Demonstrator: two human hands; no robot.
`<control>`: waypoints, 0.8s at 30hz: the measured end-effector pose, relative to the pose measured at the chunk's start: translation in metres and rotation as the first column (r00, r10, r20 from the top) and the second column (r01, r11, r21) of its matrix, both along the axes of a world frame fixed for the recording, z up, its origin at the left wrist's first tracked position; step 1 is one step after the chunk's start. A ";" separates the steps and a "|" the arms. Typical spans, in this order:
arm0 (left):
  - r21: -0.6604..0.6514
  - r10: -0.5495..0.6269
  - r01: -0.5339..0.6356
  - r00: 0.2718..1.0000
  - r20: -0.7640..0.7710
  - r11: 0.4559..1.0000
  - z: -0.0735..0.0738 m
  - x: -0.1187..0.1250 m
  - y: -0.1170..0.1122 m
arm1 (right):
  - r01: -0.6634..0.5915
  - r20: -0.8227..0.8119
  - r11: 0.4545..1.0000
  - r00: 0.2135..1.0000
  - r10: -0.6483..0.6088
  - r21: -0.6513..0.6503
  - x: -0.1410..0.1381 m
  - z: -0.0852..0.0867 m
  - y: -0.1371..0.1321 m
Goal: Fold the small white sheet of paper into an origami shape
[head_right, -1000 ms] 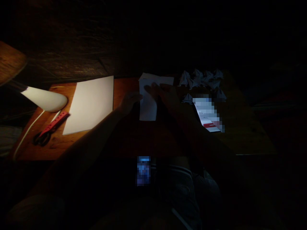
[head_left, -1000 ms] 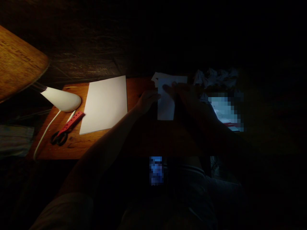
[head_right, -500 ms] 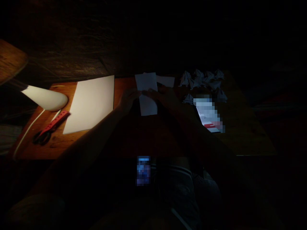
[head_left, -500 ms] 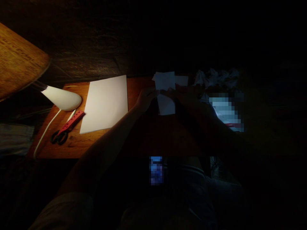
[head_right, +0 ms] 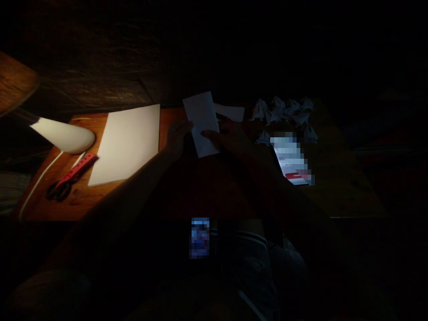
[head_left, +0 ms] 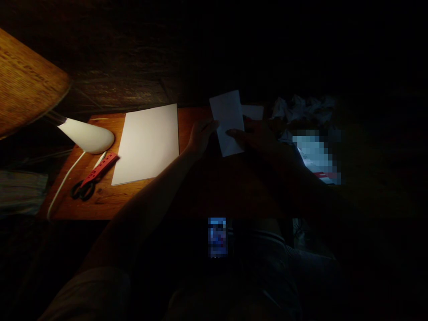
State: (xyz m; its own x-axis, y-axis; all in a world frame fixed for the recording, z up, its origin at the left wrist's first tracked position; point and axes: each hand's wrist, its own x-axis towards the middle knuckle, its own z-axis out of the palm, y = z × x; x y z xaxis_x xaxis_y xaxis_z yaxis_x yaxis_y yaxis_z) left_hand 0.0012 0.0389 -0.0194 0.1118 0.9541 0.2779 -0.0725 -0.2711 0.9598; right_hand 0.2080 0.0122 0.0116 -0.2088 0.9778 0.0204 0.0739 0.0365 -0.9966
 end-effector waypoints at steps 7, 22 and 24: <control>0.026 0.012 -0.011 0.999 -0.049 1.000 0.000 -0.002 0.001 | 0.013 0.004 1.000 1.000 -0.013 -0.017 0.000 0.001 0.001; 0.035 0.048 -0.048 0.999 -0.016 0.998 0.003 -0.001 0.000 | -0.120 -0.007 0.993 0.993 0.120 -0.002 0.006 0.004 -0.001; 0.056 0.069 -0.068 0.997 -0.018 0.996 0.002 -0.001 0.001 | -0.159 -0.004 0.987 0.987 0.159 0.003 0.006 0.007 -0.002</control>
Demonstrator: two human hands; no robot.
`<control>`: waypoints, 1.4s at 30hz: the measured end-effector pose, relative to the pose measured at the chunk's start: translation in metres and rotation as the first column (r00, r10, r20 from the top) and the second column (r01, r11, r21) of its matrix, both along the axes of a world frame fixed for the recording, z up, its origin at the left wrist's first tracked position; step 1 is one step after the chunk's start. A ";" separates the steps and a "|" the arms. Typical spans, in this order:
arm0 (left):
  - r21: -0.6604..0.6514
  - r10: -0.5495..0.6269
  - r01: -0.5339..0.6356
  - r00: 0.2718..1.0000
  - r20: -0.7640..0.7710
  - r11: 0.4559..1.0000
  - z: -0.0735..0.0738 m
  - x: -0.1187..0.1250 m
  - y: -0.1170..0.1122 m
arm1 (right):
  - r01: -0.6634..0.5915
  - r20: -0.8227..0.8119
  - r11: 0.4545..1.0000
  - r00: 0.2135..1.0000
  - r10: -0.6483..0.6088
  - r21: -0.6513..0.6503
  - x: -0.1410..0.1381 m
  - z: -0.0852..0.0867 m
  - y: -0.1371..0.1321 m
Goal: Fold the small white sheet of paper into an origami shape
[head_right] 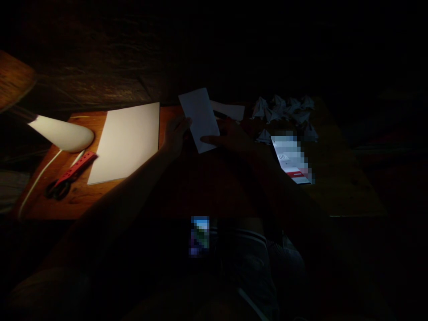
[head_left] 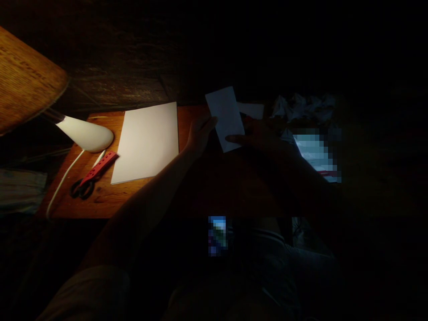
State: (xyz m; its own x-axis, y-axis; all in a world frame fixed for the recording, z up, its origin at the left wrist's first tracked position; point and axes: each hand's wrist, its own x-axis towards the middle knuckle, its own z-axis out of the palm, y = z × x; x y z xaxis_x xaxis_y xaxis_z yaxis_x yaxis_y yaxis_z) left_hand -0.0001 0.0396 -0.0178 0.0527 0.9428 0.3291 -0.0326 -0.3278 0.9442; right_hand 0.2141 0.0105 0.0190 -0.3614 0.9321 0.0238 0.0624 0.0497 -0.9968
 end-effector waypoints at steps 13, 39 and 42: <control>0.050 0.005 -0.006 1.000 0.030 0.999 -0.005 0.000 0.004 | -0.084 0.160 0.996 0.984 0.076 0.039 0.008 0.002 0.007; 0.152 0.157 -0.148 0.987 -0.046 0.977 -0.010 -0.003 0.011 | 0.052 0.172 0.989 0.982 -0.076 0.141 -0.002 -0.011 0.008; 0.160 0.170 -0.159 0.984 -0.056 0.974 -0.010 -0.003 0.013 | 0.042 0.133 0.992 0.989 -0.058 0.115 -0.003 -0.008 0.004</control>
